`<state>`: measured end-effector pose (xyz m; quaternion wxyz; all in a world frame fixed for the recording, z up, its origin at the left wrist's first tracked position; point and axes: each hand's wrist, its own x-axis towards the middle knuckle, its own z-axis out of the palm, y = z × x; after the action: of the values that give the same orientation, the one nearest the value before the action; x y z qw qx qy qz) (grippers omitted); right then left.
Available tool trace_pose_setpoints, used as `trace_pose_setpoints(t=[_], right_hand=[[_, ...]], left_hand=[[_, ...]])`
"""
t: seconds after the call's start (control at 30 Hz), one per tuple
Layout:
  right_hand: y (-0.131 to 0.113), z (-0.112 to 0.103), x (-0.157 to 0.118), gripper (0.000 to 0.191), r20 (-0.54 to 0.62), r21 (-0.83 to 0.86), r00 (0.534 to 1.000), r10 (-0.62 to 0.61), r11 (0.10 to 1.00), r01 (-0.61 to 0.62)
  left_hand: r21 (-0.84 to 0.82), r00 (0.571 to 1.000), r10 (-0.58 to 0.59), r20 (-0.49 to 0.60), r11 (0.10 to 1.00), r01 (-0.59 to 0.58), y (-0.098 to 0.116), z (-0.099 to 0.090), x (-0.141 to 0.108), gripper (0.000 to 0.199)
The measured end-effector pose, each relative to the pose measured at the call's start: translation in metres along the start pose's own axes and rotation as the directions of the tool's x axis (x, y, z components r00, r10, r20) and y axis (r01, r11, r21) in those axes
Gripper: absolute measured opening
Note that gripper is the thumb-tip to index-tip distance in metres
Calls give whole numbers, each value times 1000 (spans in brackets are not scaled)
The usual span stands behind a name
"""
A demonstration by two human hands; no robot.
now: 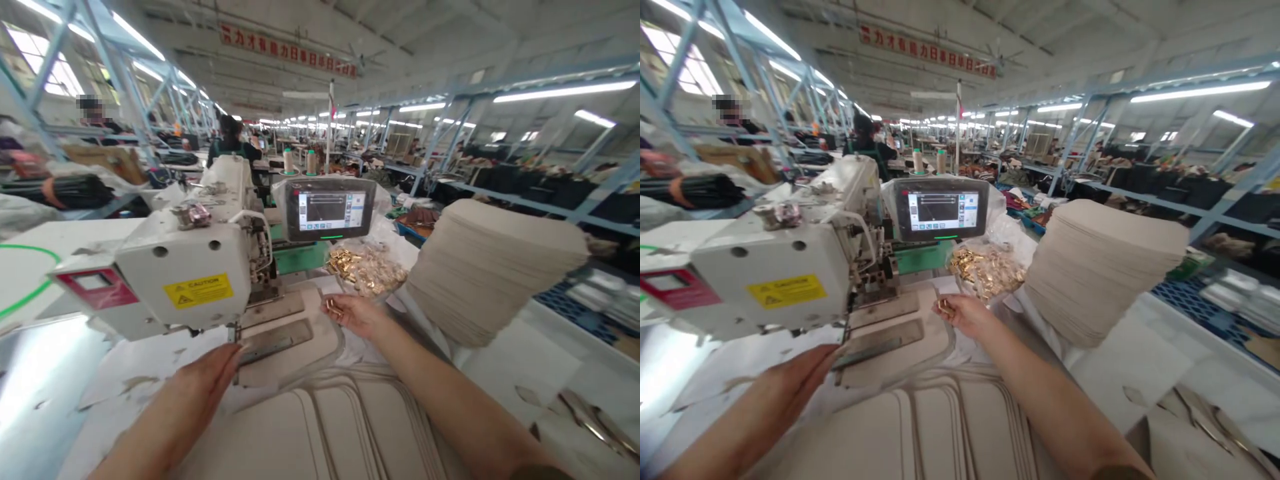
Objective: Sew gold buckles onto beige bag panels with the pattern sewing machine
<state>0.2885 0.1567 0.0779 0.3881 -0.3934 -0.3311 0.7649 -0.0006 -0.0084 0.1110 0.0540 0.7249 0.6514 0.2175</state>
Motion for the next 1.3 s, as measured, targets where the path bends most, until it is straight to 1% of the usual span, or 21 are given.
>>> trace_pose_setpoints(t=[0.07,0.13,0.17,0.23,0.33,0.43,0.57,0.63,0.7,0.77,0.8,0.87,0.93,1.07,1.1,1.13,1.17,1.23,1.27,1.3], right_hand=[[2,4,-5,9,34,22,998,56,998,-57],[4,8,-8,17,79,10,994,76,997,-77],[6,10,-9,21,102,1,993,65,998,-65],[8,13,-11,26,127,-1,992,18,1000,-18],[9,18,-12,26,141,13,990,5,1000,-7],[10,23,-14,25,149,29,989,21,999,-25],[14,29,-17,24,138,43,990,26,999,-32],[16,31,-18,23,125,32,991,46,998,-51],[17,33,-20,23,114,17,991,74,997,-76],[17,36,-23,22,102,-4,990,99,995,-99],[17,38,-24,22,92,-22,990,111,994,-110],[18,42,-26,20,59,-66,992,111,992,-107],[21,45,-28,21,23,-111,998,62,992,-59],[29,46,-25,32,-9,-225,995,-96,970,91],[30,46,-25,34,-12,-291,989,-151,946,141],[31,46,-26,36,-5,-379,976,-218,904,200],[31,46,-28,38,23,-482,954,-298,833,272],[31,50,-36,42,153,-669,885,-439,614,420],[31,53,-42,41,236,-723,851,-469,500,476],[31,56,-48,37,305,-756,830,-467,412,509]], left_hand=[[-79,994,29,104,997,-21,37,9,18,45],[-116,988,56,142,993,-39,64,15,34,43],[-120,986,65,152,992,-47,74,17,39,42],[-99,986,63,156,994,-48,84,21,48,39],[-29,988,35,148,999,-31,89,31,56,35],[97,989,73,127,992,-86,92,41,61,33],[372,987,120,105,916,-151,95,49,62,34],[432,981,153,116,882,-188,93,52,60,34],[427,968,226,109,868,-251,89,54,57,34],[417,955,286,77,861,-291,84,57,54,34],[418,954,295,55,861,-290,83,60,53,33],[418,962,273,8,873,-251,80,66,52,30],[381,970,244,-7,897,-223,81,72,51,27],[317,977,209,42,924,-211,88,82,51,27],[314,982,185,45,930,-190,90,84,51,27],[300,987,154,38,941,-158,91,85,51,28],[269,992,122,33,955,-127,92,86,51,28],[152,998,51,27,987,-54,91,87,52,27],[75,1000,11,22,997,-13,89,87,52,27],[-2,1000,-23,21,1000,23,87,88,53,27]])
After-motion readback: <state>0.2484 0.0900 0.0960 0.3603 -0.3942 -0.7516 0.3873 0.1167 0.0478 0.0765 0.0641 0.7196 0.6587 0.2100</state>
